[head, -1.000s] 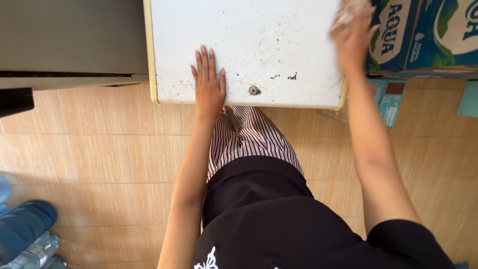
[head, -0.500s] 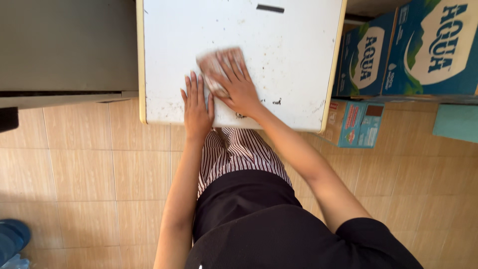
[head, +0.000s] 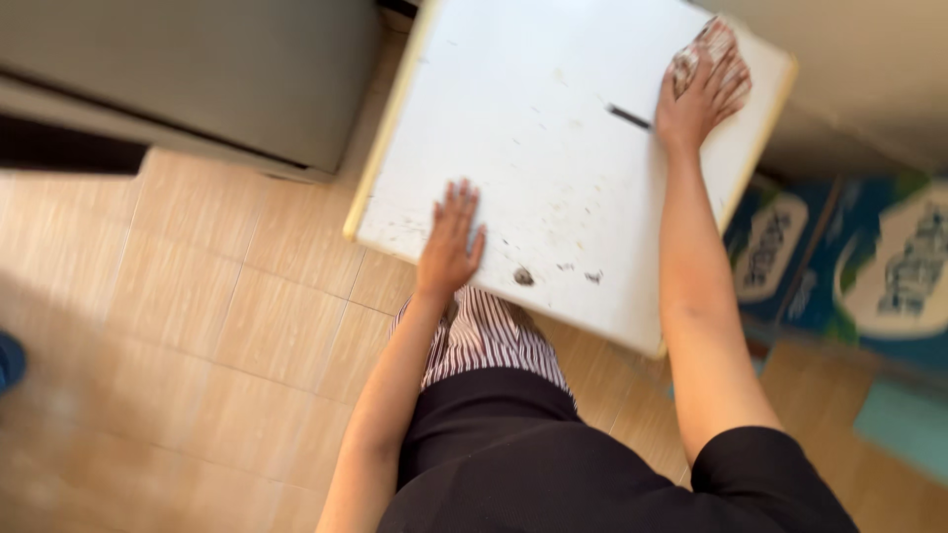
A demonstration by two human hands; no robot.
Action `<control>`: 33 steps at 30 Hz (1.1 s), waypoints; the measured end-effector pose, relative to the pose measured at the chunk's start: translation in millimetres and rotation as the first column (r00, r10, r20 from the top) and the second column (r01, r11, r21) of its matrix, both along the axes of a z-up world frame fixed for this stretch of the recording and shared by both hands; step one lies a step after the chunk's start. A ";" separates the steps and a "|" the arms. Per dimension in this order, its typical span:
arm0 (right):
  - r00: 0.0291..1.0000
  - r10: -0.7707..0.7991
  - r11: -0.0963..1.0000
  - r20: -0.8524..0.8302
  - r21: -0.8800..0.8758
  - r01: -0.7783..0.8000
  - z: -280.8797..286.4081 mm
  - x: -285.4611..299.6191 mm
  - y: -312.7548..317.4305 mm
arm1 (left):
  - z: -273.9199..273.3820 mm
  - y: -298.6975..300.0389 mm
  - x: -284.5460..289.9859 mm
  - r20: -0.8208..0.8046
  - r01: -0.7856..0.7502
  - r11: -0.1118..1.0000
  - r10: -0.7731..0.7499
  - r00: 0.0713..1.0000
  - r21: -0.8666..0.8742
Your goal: The person arranges small snack packets on a shelf, then wipes the top and glass door of a chest freezer with a cloth. The person handles snack packets and a cloth while cleaning the freezer surfaces.
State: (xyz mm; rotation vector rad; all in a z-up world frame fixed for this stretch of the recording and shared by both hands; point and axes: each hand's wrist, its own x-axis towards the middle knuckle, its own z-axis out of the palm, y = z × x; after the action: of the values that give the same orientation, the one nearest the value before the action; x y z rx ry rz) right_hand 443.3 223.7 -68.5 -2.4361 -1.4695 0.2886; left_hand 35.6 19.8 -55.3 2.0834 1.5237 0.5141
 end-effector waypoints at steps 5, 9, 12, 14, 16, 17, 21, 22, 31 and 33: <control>0.917 0.397 0.917 0.036 0.018 -0.398 -11.7 -119.9 52.5 | -14.6 -0.3 3.3 0.150 0.000 0.996 -0.013 0.989 0.089; 0.744 0.657 0.733 0.120 0.127 -0.668 -25.7 -231.3 28.2 | -12.2 -2.8 -0.3 0.226 -0.031 0.982 -0.012 0.974 0.188; 0.601 0.777 0.531 0.188 0.317 -0.786 -27.1 -280.4 -18.1 | 1.4 -12.7 -23.4 0.422 -0.160 0.971 0.073 0.904 0.175; 0.564 0.810 0.487 0.161 0.350 -0.800 -17.6 -304.6 -46.6 | 14.2 -19.1 -52.0 0.533 -0.286 0.947 0.169 0.829 0.145; 0.593 0.793 0.525 0.137 0.338 -0.781 2.1 -328.2 -69.1 | 29.3 -26.1 -95.1 0.610 -0.413 0.904 0.267 0.746 0.109; 0.610 0.783 0.601 -0.124 0.403 -0.690 16.5 -344.3 -71.7 | 38.2 -26.8 -119.1 0.612 -0.492 0.860 0.317 0.725 0.137; 0.441 0.711 0.701 -0.547 0.514 -0.494 96.0 -425.0 -81.2 | 78.0 -43.4 -218.1 0.609 -0.704 0.667 0.461 0.646 0.243; 0.425 0.746 0.665 -0.512 0.559 -0.495 121.3 -452.4 -79.2 | 88.4 -48.0 -243.8 0.604 -0.738 0.617 0.488 0.630 0.272; 0.379 0.780 -0.050 0.498 0.653 -0.756 258.5 -715.5 -21.3 | 152.1 -95.1 -387.9 0.627 -0.844 0.479 0.587 0.512 0.240; 0.384 0.781 -0.055 0.492 0.668 -0.742 235.8 -730.4 -31.3 | 156.5 -108.3 -401.0 0.622 -0.843 0.488 0.594 0.511 0.226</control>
State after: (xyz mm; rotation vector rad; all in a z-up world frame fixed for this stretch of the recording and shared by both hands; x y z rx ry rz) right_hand -287.1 192.4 167.2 -0.5674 -2.1319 -0.1845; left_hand -365.4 -88.5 101.2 1.2494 2.0779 1.7999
